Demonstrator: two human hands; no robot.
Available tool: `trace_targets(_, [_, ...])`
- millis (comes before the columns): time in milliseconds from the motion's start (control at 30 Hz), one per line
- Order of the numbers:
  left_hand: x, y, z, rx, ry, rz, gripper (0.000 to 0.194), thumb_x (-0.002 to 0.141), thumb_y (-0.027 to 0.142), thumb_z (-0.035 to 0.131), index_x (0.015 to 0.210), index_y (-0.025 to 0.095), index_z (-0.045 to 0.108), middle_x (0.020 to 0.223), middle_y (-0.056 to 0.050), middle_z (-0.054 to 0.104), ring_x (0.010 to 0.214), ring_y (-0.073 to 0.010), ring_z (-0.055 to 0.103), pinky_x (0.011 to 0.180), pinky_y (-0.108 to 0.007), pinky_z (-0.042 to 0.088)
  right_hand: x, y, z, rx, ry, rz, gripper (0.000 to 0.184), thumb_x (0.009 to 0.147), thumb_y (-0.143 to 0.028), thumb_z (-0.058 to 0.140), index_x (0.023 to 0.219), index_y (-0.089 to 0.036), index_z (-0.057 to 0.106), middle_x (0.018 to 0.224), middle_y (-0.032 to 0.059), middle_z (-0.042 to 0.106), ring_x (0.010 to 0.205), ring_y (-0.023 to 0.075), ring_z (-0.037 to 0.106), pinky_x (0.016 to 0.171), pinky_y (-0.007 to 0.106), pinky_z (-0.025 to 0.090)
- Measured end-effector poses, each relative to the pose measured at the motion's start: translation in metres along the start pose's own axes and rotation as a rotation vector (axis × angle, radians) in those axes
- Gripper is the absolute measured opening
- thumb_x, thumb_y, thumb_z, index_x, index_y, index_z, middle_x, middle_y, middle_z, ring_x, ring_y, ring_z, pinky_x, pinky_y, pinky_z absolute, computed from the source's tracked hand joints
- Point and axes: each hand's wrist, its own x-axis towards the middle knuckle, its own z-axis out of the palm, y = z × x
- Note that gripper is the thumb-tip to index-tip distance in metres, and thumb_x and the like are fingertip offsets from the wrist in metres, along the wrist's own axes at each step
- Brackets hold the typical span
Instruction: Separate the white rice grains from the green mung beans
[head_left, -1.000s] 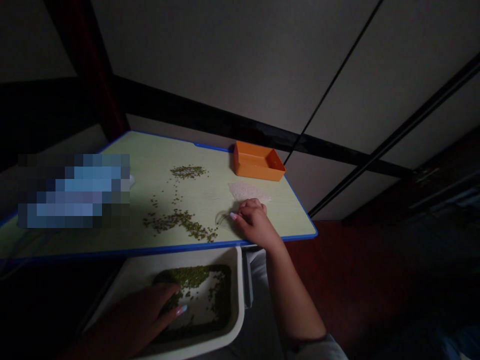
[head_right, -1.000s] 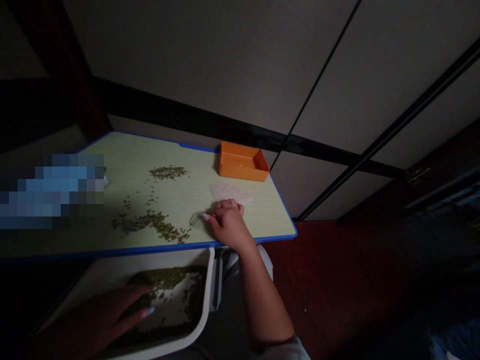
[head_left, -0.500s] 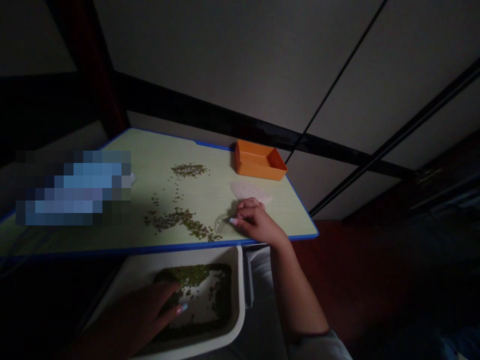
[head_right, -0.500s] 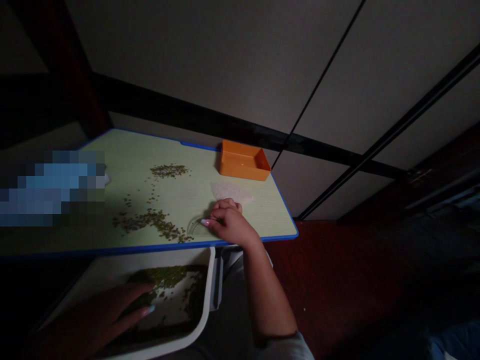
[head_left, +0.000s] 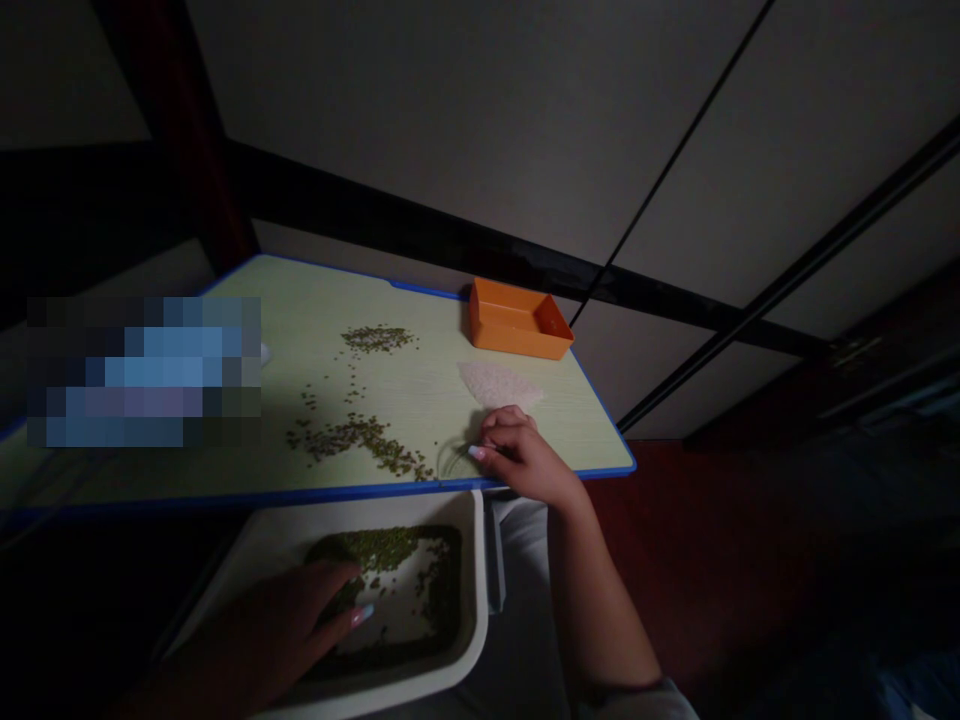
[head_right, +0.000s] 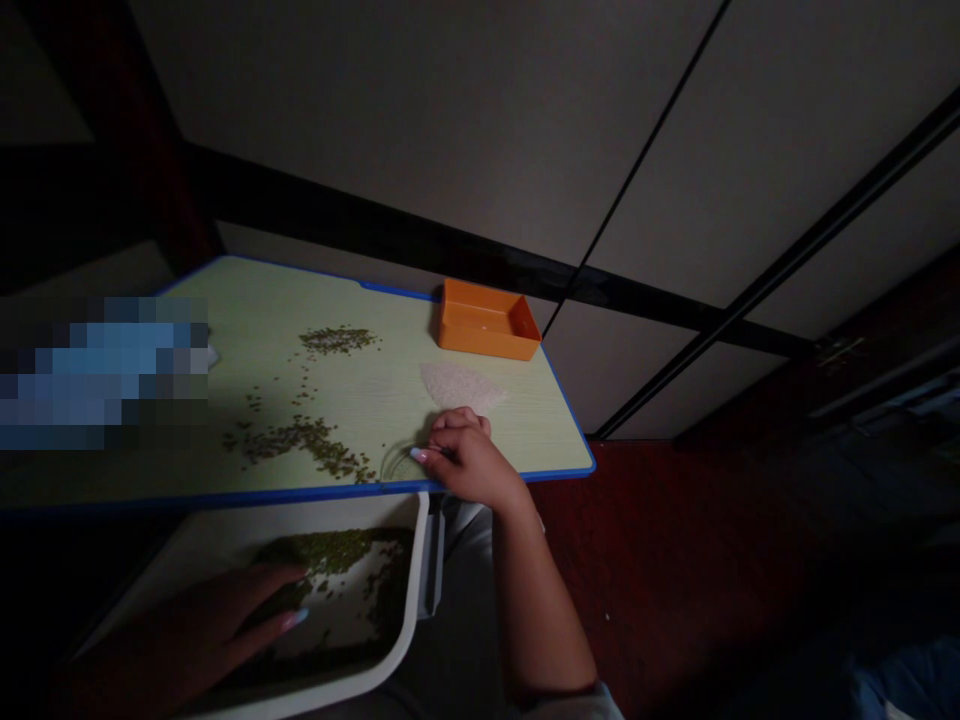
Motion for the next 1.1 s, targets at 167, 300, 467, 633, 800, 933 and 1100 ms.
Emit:
trace_targets(167, [-0.003, 0.001, -0.001, 0.019, -0.017, -0.002, 0.059, 0.096, 0.06, 0.053, 0.133, 0.03, 0.088, 0.14, -0.011, 0.091, 0.129, -0.0373, 0.087, 0.112, -0.044, 0.068, -0.005, -0.004, 0.003, 0.008, 0.027, -0.011, 0.033, 0.106, -0.025, 0.077, 0.076, -0.023, 0.064, 0.108, 0.004, 0.071, 0.115, 0.0252, 0.06, 0.112, 0.045, 0.04])
trace_targets(300, [-0.005, 0.002, -0.002, 0.013, 0.013, 0.007, 0.055, 0.096, 0.059, 0.055, 0.129, 0.031, 0.089, 0.135, -0.01, 0.093, 0.125, -0.0381, 0.088, 0.107, -0.045, 0.07, -0.008, -0.007, 0.003, -0.016, 0.066, 0.025, 0.033, 0.107, -0.027, 0.076, 0.076, -0.023, 0.065, 0.107, 0.0046, 0.071, 0.116, 0.0262, 0.059, 0.112, 0.046, 0.039])
trace_targets(467, [-0.003, 0.001, -0.001, 0.011, 0.029, 0.013, 0.051, 0.096, 0.06, 0.057, 0.125, 0.036, 0.09, 0.13, -0.006, 0.094, 0.121, -0.0354, 0.09, 0.105, -0.041, 0.07, -0.008, -0.005, 0.006, -0.025, 0.107, 0.049, 0.037, 0.108, -0.028, 0.075, 0.073, -0.023, 0.063, 0.105, 0.005, 0.07, 0.111, 0.026, 0.059, 0.108, 0.046, 0.04])
trace_targets(633, [-0.002, -0.002, 0.002, -0.024, 0.03, 0.001, 0.055, 0.095, 0.062, 0.057, 0.128, 0.034, 0.09, 0.137, -0.009, 0.092, 0.128, -0.0387, 0.087, 0.112, -0.046, 0.068, -0.007, -0.006, 0.009, -0.04, 0.097, 0.029, 0.039, 0.108, -0.028, 0.075, 0.073, -0.023, 0.061, 0.103, 0.0048, 0.071, 0.109, 0.0253, 0.06, 0.106, 0.045, 0.04])
trace_targets(800, [-0.003, -0.004, 0.004, -0.022, 0.057, 0.009, 0.053, 0.095, 0.064, 0.057, 0.126, 0.037, 0.09, 0.134, -0.006, 0.094, 0.123, -0.0357, 0.089, 0.11, -0.043, 0.069, -0.009, -0.009, 0.01, -0.045, 0.089, 0.012, 0.038, 0.109, -0.028, 0.075, 0.074, -0.023, 0.061, 0.103, 0.0044, 0.071, 0.11, 0.0254, 0.062, 0.108, 0.045, 0.04])
trace_targets(933, [-0.003, -0.002, 0.002, 0.003, 0.039, 0.006, 0.054, 0.095, 0.063, 0.056, 0.128, 0.036, 0.09, 0.133, -0.007, 0.094, 0.123, -0.0348, 0.089, 0.108, -0.041, 0.069, -0.008, -0.011, 0.01, -0.05, 0.081, 0.016, 0.038, 0.108, -0.028, 0.076, 0.074, -0.023, 0.062, 0.102, 0.0048, 0.071, 0.109, 0.0253, 0.061, 0.108, 0.045, 0.041])
trace_targets(1100, [-0.002, -0.002, 0.003, 0.011, 0.033, 0.008, 0.057, 0.095, 0.061, 0.056, 0.131, 0.032, 0.089, 0.137, -0.01, 0.092, 0.127, -0.0369, 0.088, 0.111, -0.044, 0.069, -0.008, -0.012, 0.01, -0.022, 0.103, 0.004, 0.037, 0.107, -0.025, 0.075, 0.074, -0.023, 0.059, 0.102, 0.0047, 0.071, 0.109, 0.0255, 0.062, 0.108, 0.045, 0.041])
